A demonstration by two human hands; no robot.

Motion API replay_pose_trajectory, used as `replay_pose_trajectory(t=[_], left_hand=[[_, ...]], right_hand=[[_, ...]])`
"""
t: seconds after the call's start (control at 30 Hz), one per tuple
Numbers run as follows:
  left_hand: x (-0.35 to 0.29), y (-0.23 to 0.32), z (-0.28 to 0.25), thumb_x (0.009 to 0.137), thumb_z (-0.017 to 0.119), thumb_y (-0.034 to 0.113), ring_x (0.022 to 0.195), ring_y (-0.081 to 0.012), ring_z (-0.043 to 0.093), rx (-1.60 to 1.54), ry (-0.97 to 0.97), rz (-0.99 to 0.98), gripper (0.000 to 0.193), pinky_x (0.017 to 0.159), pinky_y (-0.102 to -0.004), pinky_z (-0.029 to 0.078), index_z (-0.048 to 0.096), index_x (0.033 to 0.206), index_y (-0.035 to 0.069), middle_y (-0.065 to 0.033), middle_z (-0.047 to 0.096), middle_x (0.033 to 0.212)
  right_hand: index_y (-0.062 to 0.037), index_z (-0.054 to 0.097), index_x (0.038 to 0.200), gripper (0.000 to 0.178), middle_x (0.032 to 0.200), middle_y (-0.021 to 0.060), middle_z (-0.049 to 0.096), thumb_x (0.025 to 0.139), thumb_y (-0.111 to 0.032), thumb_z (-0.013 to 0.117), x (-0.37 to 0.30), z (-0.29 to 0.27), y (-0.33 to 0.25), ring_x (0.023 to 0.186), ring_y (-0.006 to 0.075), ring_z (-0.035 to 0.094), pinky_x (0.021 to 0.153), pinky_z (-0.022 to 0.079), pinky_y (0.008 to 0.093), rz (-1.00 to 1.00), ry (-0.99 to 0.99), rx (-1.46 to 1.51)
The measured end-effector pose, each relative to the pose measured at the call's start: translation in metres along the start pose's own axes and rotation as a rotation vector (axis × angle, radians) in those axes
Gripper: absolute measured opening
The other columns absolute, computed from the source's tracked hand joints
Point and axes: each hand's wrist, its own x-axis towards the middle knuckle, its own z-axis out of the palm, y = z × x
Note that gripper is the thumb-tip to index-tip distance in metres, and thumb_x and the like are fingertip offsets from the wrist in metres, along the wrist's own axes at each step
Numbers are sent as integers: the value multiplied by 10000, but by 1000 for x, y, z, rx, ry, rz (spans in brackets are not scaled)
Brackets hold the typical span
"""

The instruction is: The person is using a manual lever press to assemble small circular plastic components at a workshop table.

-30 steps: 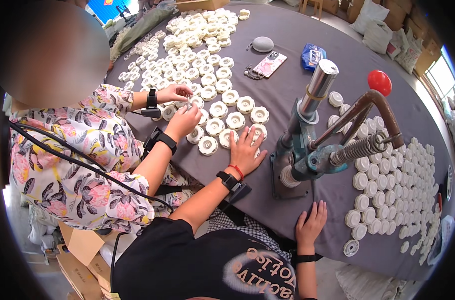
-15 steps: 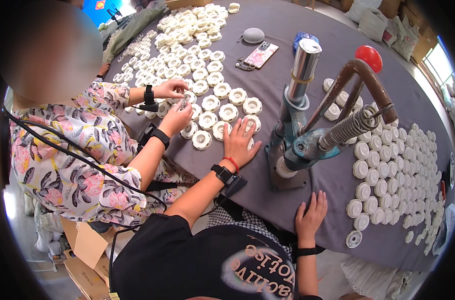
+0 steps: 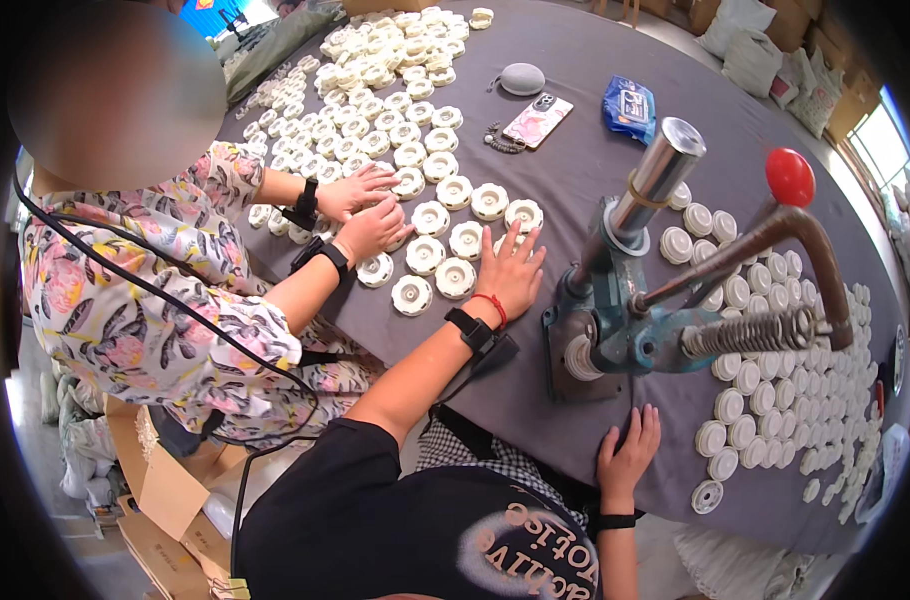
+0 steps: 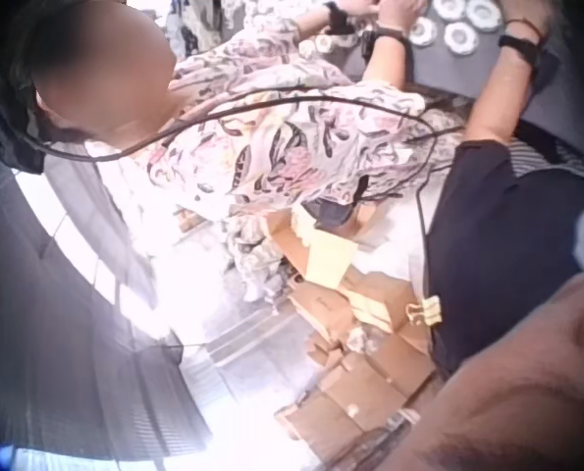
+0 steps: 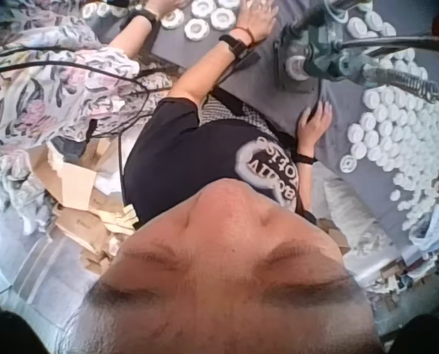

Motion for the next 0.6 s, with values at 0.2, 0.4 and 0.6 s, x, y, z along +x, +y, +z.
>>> replay_pose_trajectory(t=[0.2,0.4,0.6], left_hand=[[16,-36,12,927,501,345,1438,-303,230,45,47,-57,437,1122,-646,89,575,1305,139,-93,385,1497],[29,-81,15,893,544,424,1410,-298,289,21,65,-49,465,1128,-614,137,598,1275,164,-104,417,1472],[51,-111,32,898,546,413,1400,-285,311,59,113,-29,451,1127,-599,165,598,1277,174,-98,430,1462]], right_hand=[[35,517,1258,439,1388,212,458,846,-106,576,-7,13,15,1322,397,384,1095,292,480,-14,19,-19],[37,510,1267,444,1390,211,461,846,-92,567,-13,26,26,1325,400,382,1092,294,482,-10,25,-22],[45,504,1264,423,1390,222,453,866,-98,528,-23,34,49,1328,403,379,1102,282,476,45,-9,-41]])
